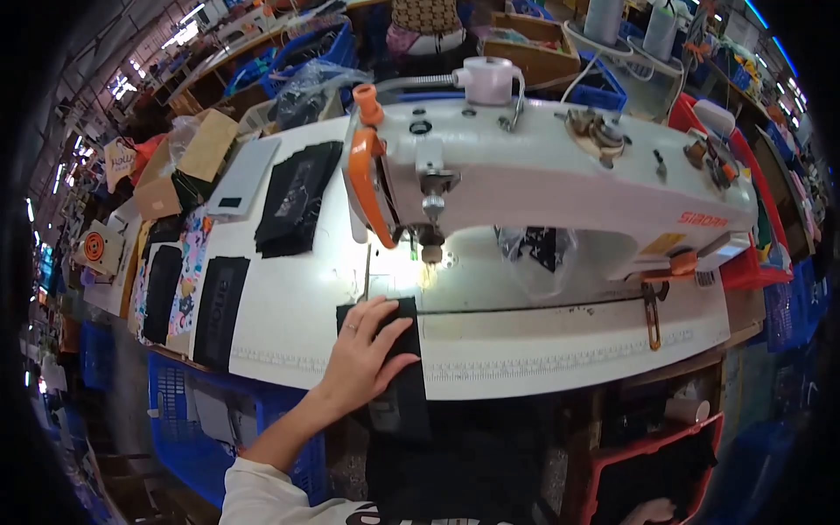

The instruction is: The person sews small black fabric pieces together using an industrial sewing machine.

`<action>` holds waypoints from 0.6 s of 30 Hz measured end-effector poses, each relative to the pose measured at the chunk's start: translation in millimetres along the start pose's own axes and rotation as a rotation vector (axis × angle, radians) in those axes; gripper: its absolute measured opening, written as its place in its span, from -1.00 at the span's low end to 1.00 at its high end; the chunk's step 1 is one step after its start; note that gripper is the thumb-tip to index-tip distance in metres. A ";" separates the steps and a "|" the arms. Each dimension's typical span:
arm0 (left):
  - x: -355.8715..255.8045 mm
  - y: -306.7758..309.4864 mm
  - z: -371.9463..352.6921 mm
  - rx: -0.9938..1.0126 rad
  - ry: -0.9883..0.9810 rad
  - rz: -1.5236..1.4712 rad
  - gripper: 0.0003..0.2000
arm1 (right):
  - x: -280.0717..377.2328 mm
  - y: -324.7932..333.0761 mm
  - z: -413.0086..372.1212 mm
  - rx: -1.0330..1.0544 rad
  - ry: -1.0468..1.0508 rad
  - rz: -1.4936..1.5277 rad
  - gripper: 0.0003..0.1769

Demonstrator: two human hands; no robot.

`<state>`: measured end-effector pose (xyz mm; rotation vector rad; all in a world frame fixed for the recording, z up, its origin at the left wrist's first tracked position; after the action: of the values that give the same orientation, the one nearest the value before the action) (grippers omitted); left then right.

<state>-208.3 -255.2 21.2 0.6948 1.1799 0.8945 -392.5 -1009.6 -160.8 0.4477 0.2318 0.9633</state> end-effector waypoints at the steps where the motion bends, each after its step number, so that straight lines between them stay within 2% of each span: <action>1: 1.5 0.2 0.2 -0.003 -0.013 0.018 -0.53 | -2.1 -4.4 13.9 -0.012 0.012 0.027 -0.51; 4: 4.9 0.5 0.6 -0.015 -0.033 0.054 -0.52 | -6.6 -34.7 50.4 -0.020 0.173 0.129 -0.57; 7: 7.0 2.3 1.1 -0.043 -0.036 0.104 -0.51 | -22.1 -52.1 36.5 0.259 0.157 0.168 -0.58; 11: 8.9 2.3 2.0 -0.055 -0.023 0.070 -0.52 | -58.0 -105.3 3.3 1.086 -0.012 0.221 -0.57; 12: 10.0 2.4 2.2 -0.057 -0.011 0.069 -0.52 | -56.8 -108.1 4.8 1.088 -0.001 0.221 -0.57; 15: 10.6 1.0 5.5 -0.045 -0.020 0.051 -0.53 | -41.5 -69.2 6.3 0.381 -0.542 0.250 -0.55; 16: 10.6 0.3 7.3 -0.037 -0.024 0.049 -0.53 | -28.5 -56.0 17.5 0.383 -0.545 0.242 -0.55; 18: 10.4 -0.9 12.4 -0.035 -0.041 0.062 -0.53 | 2.8 -37.8 59.7 0.215 -0.327 0.131 -0.53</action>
<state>-194.7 -246.6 18.7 0.7213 1.1089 0.9470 -340.2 -1041.5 -125.6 0.8174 0.0084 0.9812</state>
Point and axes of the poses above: each hand's wrist, its own z-axis towards the middle knuckle, its own y-axis out of the back of the hand, x = y × z, the point moved 2 cm from there along z, towards the middle knuckle, and after that the axes turned 14 degrees about y, right-handed, at the moved point
